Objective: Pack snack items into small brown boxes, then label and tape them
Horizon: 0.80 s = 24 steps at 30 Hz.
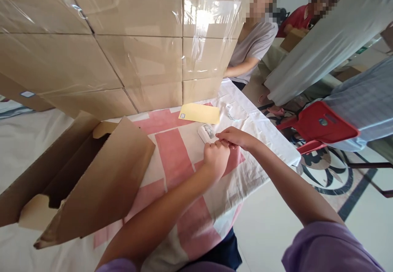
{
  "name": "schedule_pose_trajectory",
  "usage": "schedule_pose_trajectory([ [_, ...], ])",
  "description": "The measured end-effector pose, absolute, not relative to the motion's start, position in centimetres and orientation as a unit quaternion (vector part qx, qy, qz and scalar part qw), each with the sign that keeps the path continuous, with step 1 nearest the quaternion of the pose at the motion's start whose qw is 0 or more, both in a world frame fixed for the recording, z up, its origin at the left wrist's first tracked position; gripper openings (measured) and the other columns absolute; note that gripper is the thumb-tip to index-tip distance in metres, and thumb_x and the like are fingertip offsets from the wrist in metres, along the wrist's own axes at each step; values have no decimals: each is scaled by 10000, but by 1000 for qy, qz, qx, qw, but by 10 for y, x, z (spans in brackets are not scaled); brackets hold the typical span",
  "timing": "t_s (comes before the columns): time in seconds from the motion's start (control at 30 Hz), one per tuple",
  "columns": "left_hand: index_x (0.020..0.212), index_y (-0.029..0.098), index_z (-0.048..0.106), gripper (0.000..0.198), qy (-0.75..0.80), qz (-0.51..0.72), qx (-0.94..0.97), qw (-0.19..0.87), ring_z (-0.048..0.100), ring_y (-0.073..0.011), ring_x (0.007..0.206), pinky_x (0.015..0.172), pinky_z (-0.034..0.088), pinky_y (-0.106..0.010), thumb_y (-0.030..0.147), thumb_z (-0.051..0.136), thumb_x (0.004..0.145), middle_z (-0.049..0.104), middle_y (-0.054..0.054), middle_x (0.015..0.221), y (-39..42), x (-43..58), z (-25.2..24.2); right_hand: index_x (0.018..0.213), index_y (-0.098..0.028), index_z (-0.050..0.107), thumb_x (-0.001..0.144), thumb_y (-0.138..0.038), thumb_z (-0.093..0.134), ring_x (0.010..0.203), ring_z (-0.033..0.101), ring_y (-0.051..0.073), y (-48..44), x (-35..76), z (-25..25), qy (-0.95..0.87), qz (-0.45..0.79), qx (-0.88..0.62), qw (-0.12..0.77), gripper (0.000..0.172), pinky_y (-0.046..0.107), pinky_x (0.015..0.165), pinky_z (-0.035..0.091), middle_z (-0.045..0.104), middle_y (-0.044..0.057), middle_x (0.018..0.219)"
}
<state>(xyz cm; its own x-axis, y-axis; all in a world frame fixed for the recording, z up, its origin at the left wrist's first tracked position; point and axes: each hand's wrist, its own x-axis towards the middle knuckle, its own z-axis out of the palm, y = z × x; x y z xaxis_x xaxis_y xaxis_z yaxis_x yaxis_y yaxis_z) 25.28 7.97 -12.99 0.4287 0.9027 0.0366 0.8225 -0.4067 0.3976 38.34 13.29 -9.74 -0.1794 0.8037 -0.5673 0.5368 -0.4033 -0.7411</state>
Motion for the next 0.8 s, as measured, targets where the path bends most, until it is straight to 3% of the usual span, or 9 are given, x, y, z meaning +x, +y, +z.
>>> schedule_pose_trajectory([
  [0.17,1043,76,747,363,526,108,831,147,756,-261,834,701,436,-327,-6,410,940,752,-172,877,79,251,-134,484,-203,390,807,-397,777,442,238,49,137,378,-94,-548,529,-640,101,540,250,446,180,311,-74,430],
  [0.37,1036,98,758,377,517,108,837,141,753,-253,826,697,425,-323,-10,412,933,754,-158,864,84,249,-132,662,-191,588,763,-329,828,448,331,70,145,376,-103,-538,481,-681,126,295,224,434,229,413,-72,457],
  [0.5,968,85,747,359,520,108,835,142,743,-240,789,691,420,-324,-30,412,910,743,-153,816,81,251,-125,596,-172,570,734,-261,825,438,296,52,150,376,-105,-509,540,-661,112,303,217,419,186,387,-73,459],
  [0.67,1020,145,719,311,528,131,828,136,722,-265,822,716,448,-352,277,438,1034,741,-131,870,88,218,-126,548,-214,356,798,-252,745,421,174,31,155,379,-101,-457,615,-633,112,464,197,407,154,259,-110,456],
  [0.73,1091,163,697,333,540,158,818,123,711,-293,948,780,475,-375,372,443,1037,743,-142,992,105,196,-137,556,-224,318,837,-260,717,415,158,29,156,381,-100,-438,638,-624,111,489,187,397,151,243,-115,457],
  [0.8,1261,188,643,366,524,206,817,123,650,-314,1181,924,484,-394,417,552,991,710,-149,1248,129,176,-152,554,-228,310,862,-258,704,406,156,28,156,382,-100,-428,648,-621,102,501,179,385,146,236,-115,449],
])
